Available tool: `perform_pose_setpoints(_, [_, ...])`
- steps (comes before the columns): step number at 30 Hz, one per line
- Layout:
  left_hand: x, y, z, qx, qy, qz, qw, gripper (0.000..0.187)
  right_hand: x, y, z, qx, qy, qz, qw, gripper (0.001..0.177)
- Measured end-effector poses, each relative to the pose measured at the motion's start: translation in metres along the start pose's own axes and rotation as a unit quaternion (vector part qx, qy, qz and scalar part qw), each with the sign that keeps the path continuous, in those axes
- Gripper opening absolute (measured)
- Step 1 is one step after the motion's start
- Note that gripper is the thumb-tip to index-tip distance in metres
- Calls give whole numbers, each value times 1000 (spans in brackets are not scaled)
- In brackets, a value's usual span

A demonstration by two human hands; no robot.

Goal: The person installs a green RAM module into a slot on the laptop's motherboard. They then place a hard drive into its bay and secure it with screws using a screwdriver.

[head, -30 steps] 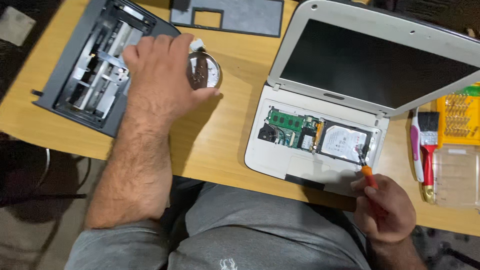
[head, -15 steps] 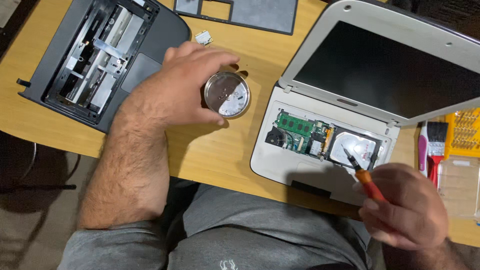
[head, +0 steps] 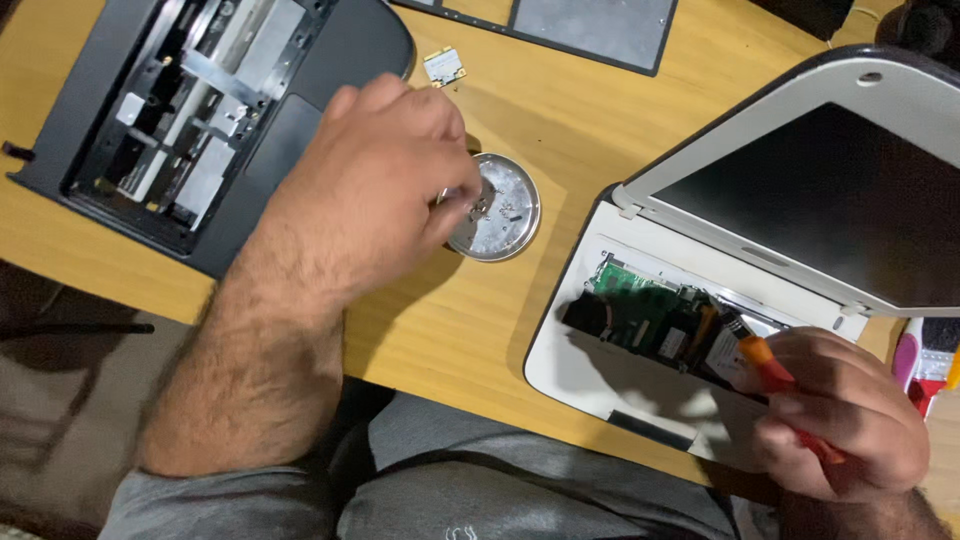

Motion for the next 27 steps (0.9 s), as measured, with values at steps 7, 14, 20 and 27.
perform_pose_setpoints(7, [3, 0, 11, 12, -28, 48, 998, 17, -1, -4, 5, 28, 34, -22, 999, 18])
perform_pose_setpoints(14, [-1, -2, -11, -33, -6, 24, 999, 16, -1, -4, 2, 76, 36, -3, 996, 25])
perform_pose_setpoints(20, [-1, 1, -3, -65, -4, -61, 996, 16, -3, -4, 5, 26, 43, -25, 998, 25])
perform_pose_setpoints(27, [13, -4, 6, -5, 65, -11, 998, 9, -3, -4, 4, 20, 32, -46, 998, 23])
Point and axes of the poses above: each hand's wrist, its own y-axis towards the middle knuckle, its own x-axis out of the palm, z = x × y, the point moved 7 cm from there along y, towards the middle knuckle, and after that the axes turned 2 degrees about -z, right-handed, at the moved point
